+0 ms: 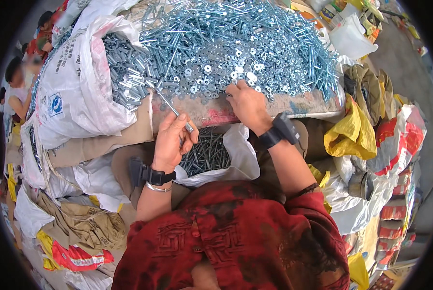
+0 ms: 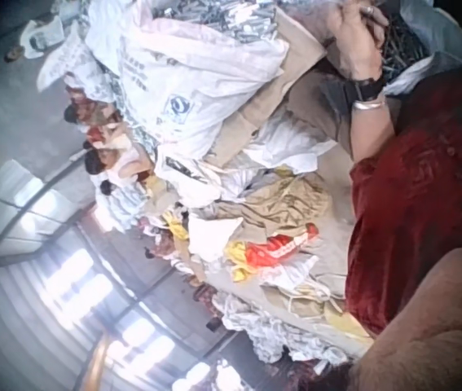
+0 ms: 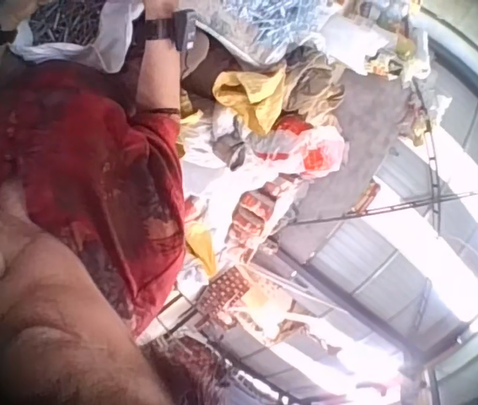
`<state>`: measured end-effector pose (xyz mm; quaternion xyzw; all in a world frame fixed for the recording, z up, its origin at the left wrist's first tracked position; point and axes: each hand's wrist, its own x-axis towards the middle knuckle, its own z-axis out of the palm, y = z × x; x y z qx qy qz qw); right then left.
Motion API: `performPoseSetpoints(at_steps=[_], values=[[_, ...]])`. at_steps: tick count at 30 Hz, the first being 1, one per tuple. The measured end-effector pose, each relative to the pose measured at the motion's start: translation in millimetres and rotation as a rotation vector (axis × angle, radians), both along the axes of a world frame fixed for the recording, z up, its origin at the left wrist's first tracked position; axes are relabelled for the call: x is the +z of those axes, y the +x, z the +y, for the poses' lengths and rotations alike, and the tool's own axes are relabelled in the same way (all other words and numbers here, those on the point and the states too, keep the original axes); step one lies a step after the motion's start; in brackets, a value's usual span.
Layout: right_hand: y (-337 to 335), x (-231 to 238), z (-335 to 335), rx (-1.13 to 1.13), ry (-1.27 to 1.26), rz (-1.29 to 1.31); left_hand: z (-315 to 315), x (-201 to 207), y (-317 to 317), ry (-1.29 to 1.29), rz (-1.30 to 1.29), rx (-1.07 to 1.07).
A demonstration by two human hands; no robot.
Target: Assembling washers and nuts onto metal bolts.
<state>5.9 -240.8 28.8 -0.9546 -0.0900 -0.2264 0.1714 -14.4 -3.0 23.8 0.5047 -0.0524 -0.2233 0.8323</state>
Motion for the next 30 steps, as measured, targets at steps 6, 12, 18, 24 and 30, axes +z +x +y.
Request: performPoseSetpoints(at_steps=[6, 12, 18, 24, 30], values=[[-6, 0, 8, -0.093, -0.137, 0.162, 2, -2, -2, -0.041, 0.029, 0.076], [9, -1, 15, -0.001, -0.056, 0.043, 0, 0, -3, -0.053, 0.049, 0.112], [7, 9, 19, -0.098, -0.186, 0.022, 5, -4, -6, -0.055, 0.03, 0.11], [15, 5, 24, 0.093, 0.046, 0.182, -5, -1, 1, -0.093, 0.029, 0.064], [28, 5, 51, -0.025, -0.126, 0.235, 15, -1, 6, -0.069, 0.021, 0.127]])
